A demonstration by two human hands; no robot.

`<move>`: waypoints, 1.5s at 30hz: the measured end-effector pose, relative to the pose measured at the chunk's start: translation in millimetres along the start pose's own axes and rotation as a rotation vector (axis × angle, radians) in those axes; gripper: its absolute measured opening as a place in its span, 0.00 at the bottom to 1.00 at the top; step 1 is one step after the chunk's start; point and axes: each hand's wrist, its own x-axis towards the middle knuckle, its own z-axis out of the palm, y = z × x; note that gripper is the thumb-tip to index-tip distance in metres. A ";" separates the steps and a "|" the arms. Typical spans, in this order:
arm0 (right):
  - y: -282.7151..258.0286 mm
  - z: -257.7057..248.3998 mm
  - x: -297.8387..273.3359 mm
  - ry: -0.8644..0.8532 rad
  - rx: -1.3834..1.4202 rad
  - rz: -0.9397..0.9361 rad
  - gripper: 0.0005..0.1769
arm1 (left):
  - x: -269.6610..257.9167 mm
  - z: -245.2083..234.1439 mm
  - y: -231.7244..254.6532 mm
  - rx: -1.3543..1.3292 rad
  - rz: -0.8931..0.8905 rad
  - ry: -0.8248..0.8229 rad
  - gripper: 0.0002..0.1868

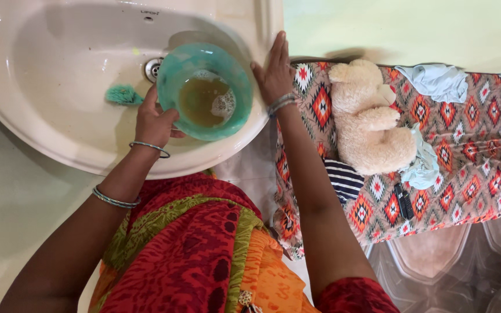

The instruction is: The person cleans a sink and a small bowl using a toothbrush and a cloth.

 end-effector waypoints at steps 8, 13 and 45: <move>-30.5 -2.0 -98.4 -0.028 -0.151 -0.155 0.40 | -5.5 -7.1 -1.9 0.015 -0.035 0.006 0.41; -67.4 4.5 -149.5 -0.030 -0.005 0.012 0.41 | -12.6 -15.1 -4.0 0.039 -0.035 0.004 0.40; -16.3 19.7 -75.7 0.266 0.169 0.036 0.45 | -2.5 2.1 10.4 0.072 -0.033 -0.056 0.39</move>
